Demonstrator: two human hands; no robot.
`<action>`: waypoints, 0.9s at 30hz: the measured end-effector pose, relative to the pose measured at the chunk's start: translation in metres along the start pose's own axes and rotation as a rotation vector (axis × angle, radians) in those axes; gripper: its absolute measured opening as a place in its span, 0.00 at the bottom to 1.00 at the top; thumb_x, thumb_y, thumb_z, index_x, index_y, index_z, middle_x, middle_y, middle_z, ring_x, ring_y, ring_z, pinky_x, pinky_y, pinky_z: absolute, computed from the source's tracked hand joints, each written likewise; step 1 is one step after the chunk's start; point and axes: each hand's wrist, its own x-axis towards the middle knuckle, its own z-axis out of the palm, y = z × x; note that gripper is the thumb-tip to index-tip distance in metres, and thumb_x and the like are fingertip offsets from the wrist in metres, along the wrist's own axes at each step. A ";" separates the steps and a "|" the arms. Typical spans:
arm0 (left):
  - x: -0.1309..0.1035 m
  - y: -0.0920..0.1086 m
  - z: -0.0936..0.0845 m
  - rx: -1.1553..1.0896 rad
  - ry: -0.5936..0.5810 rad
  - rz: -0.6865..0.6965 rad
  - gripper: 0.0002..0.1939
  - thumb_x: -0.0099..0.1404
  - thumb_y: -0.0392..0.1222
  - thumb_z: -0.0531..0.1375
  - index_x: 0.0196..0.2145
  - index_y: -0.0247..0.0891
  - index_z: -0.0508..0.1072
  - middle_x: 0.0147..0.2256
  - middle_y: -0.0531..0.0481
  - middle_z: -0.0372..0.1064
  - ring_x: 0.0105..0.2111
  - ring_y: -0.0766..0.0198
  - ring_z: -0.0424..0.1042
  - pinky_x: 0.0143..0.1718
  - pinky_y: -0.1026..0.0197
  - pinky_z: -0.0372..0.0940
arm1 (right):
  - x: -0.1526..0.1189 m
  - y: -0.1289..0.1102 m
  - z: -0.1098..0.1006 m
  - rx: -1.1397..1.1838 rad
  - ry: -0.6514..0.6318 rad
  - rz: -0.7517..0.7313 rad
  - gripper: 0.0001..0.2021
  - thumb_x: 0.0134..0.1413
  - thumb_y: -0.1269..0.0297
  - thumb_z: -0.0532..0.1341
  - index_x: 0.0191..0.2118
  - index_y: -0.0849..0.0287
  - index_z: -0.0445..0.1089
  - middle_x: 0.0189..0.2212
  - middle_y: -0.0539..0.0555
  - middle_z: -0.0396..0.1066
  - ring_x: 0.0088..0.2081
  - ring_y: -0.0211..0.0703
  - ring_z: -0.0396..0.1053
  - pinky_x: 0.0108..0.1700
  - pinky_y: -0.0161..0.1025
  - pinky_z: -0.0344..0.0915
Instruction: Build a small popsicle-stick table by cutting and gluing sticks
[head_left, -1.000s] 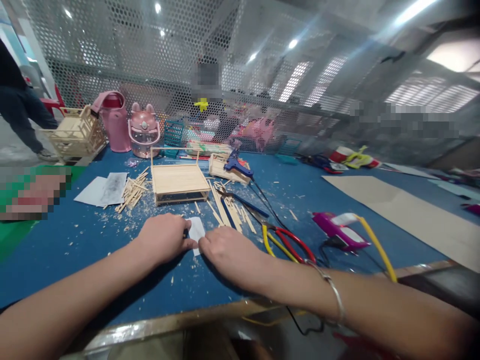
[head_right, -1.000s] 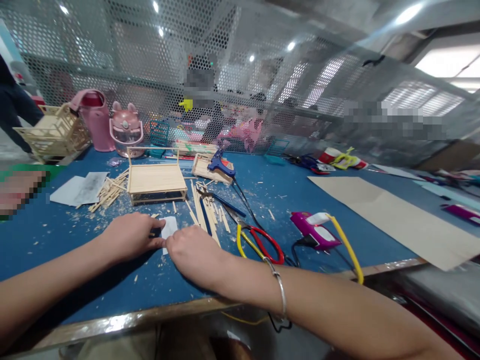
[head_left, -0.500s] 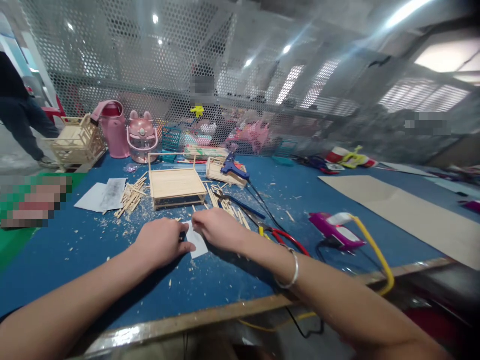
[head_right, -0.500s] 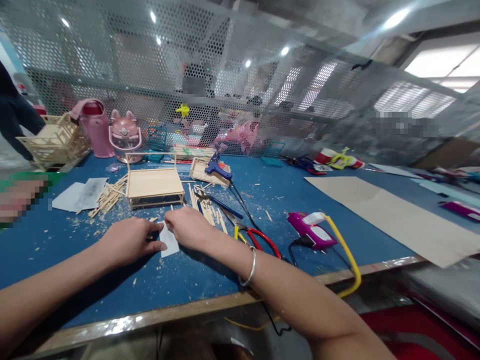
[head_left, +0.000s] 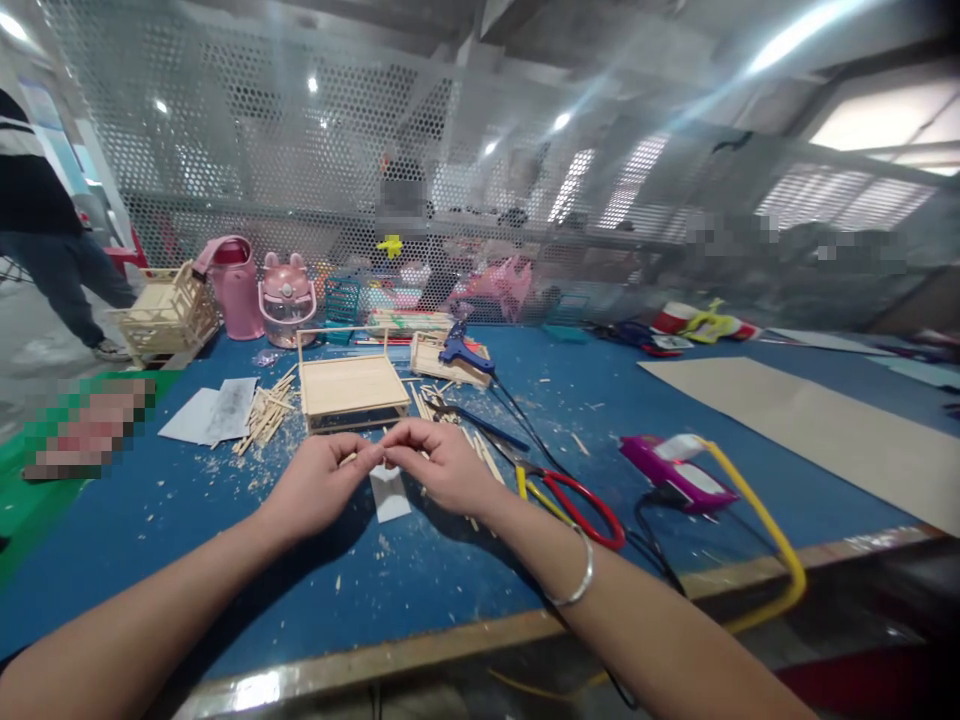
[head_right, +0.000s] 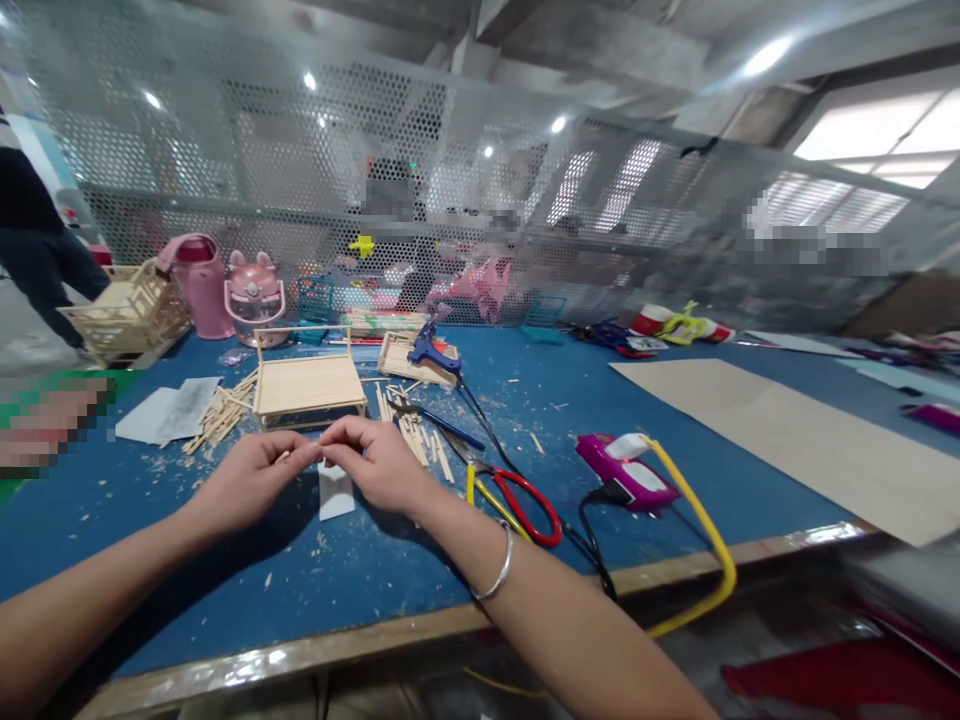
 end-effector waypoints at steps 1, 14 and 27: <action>0.000 0.000 0.001 -0.068 -0.002 -0.025 0.17 0.57 0.52 0.52 0.25 0.34 0.70 0.18 0.56 0.58 0.19 0.71 0.54 0.21 0.67 0.49 | -0.001 0.001 0.001 0.036 0.005 0.000 0.05 0.49 0.68 0.57 0.32 0.62 0.67 0.25 0.49 0.67 0.28 0.33 0.63 0.33 0.32 0.60; -0.002 -0.001 0.007 -0.490 -0.173 -0.163 0.18 0.55 0.56 0.54 0.23 0.37 0.60 0.12 0.62 0.44 0.13 0.75 0.42 0.15 0.69 0.40 | -0.002 0.001 0.005 0.146 0.078 -0.126 0.06 0.50 0.65 0.57 0.31 0.63 0.68 0.27 0.50 0.64 0.31 0.34 0.63 0.35 0.33 0.59; -0.005 -0.001 0.002 0.358 0.099 0.032 0.18 0.59 0.51 0.50 0.36 0.39 0.73 0.21 0.53 0.69 0.20 0.67 0.62 0.25 0.64 0.55 | -0.003 0.006 -0.009 -0.631 -0.253 -0.211 0.09 0.55 0.71 0.49 0.36 0.62 0.66 0.32 0.56 0.70 0.34 0.38 0.65 0.35 0.34 0.57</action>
